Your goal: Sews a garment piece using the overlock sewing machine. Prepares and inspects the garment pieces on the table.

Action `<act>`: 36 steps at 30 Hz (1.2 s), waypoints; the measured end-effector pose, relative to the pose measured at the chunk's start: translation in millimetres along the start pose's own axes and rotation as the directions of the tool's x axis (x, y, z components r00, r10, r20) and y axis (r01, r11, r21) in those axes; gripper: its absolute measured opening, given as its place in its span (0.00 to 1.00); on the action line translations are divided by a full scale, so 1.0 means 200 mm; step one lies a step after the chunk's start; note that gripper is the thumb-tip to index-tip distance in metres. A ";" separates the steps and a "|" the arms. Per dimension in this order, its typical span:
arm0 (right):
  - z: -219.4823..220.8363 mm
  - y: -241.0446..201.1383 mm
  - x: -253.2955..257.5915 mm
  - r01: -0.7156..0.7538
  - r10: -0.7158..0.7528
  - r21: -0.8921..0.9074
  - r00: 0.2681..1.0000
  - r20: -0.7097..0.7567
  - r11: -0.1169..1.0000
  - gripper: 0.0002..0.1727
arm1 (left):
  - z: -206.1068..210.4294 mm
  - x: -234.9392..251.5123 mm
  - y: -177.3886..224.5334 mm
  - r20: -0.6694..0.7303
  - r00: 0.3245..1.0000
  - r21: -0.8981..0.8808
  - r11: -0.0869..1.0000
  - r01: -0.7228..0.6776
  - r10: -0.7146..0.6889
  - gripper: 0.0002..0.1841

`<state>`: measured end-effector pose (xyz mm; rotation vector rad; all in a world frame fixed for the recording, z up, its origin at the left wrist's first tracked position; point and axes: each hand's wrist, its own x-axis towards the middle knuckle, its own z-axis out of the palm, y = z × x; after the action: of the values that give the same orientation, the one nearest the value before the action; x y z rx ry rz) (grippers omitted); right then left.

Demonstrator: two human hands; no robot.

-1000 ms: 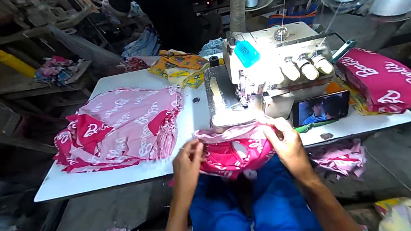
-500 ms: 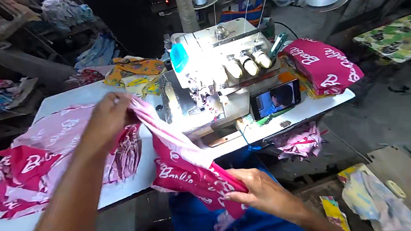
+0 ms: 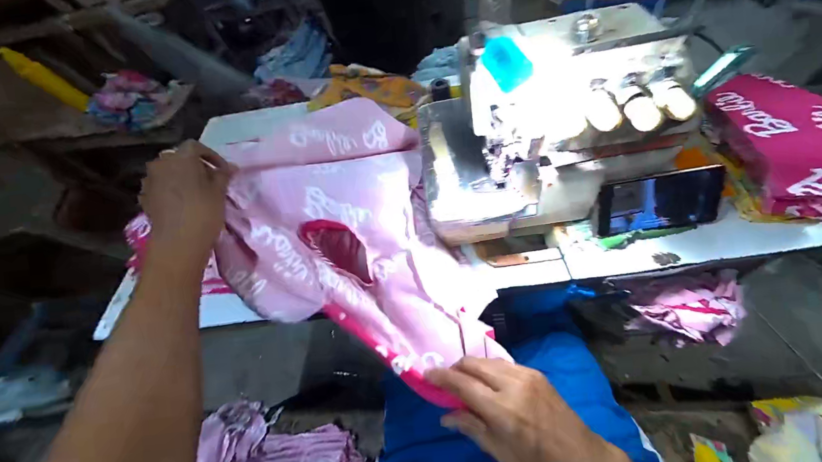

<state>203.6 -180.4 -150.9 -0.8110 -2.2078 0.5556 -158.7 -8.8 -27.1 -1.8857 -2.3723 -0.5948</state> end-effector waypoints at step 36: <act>-0.68 -0.20 0.49 0.015 -0.270 -0.448 0.817 -0.510 0.894 0.11 | -0.17 -0.95 0.07 0.024 0.979 -0.910 0.411 -0.062 0.201 0.10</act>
<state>235.7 -122.0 8.3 -0.8738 -1.8154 -0.2512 -104.2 -193.6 -44.2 -2.4394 -2.0123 -2.1700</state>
